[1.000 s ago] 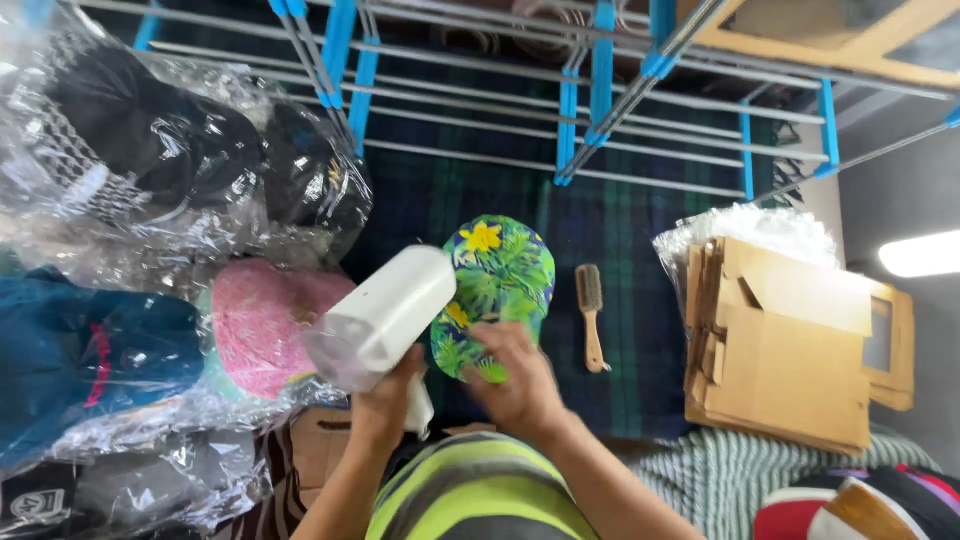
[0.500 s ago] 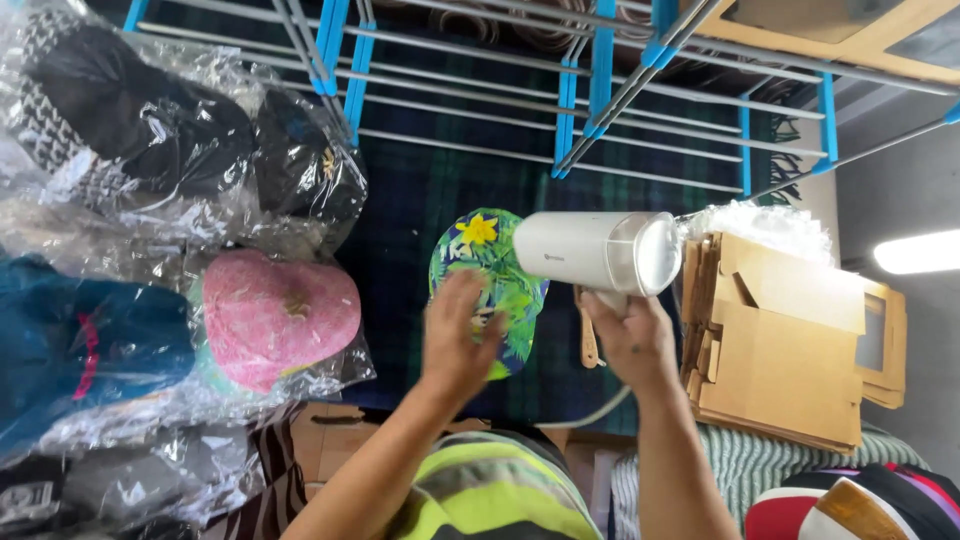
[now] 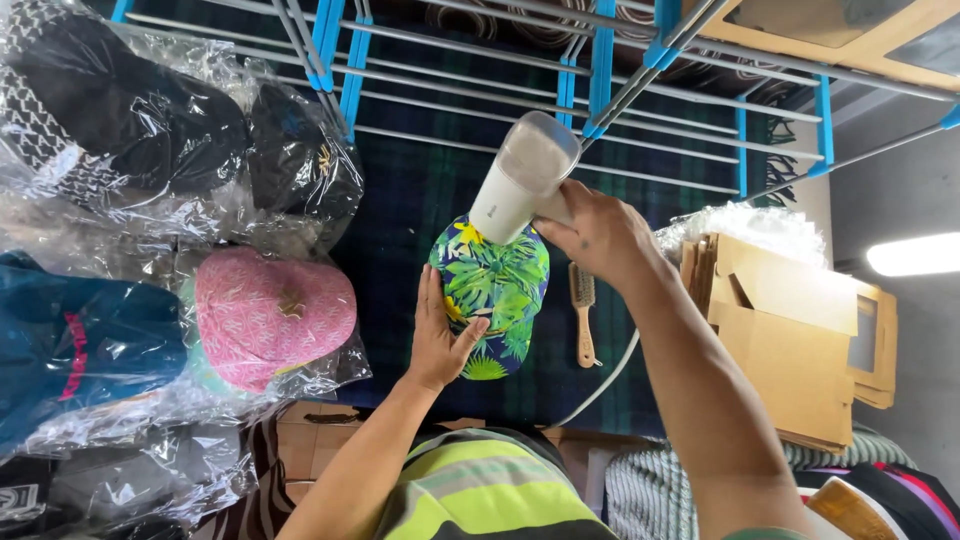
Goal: The person uses a handheld steamer to clean a green floral cap placed on a table. They move the steamer over the cap's surface and then use a wooden brush to scrub the cap while continuing to steam it.
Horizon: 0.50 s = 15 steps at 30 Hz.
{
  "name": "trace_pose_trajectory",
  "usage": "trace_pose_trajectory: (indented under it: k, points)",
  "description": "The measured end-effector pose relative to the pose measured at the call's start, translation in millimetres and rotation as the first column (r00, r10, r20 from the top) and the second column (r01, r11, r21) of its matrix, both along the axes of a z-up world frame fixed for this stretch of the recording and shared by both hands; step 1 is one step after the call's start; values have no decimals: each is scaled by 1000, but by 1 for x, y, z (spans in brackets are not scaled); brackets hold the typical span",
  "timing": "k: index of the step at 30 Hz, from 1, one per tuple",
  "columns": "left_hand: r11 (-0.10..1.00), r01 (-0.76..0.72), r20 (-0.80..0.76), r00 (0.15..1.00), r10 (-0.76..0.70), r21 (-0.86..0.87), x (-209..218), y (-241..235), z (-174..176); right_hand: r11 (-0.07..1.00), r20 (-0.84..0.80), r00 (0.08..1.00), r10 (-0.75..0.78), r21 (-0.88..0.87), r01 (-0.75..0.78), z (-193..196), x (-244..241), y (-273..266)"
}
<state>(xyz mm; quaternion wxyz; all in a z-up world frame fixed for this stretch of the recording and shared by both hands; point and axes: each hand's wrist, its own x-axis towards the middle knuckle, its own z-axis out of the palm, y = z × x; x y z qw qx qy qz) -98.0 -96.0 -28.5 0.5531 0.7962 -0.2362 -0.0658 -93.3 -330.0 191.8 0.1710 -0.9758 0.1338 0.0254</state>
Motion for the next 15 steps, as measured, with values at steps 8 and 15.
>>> trace_pose_trajectory:
  k: [8, 15]
  points:
    - [1000, -12, -24, 1000, 12, -21, 3, -3, 3, 1000, 30, 999, 26, -6, -25, 13, -39, 2]
    - [1000, 1, -12, 1000, -1, 8, -2, -1, -1, 992, -10, 994, 111, -61, -111, -15, -2, -11]
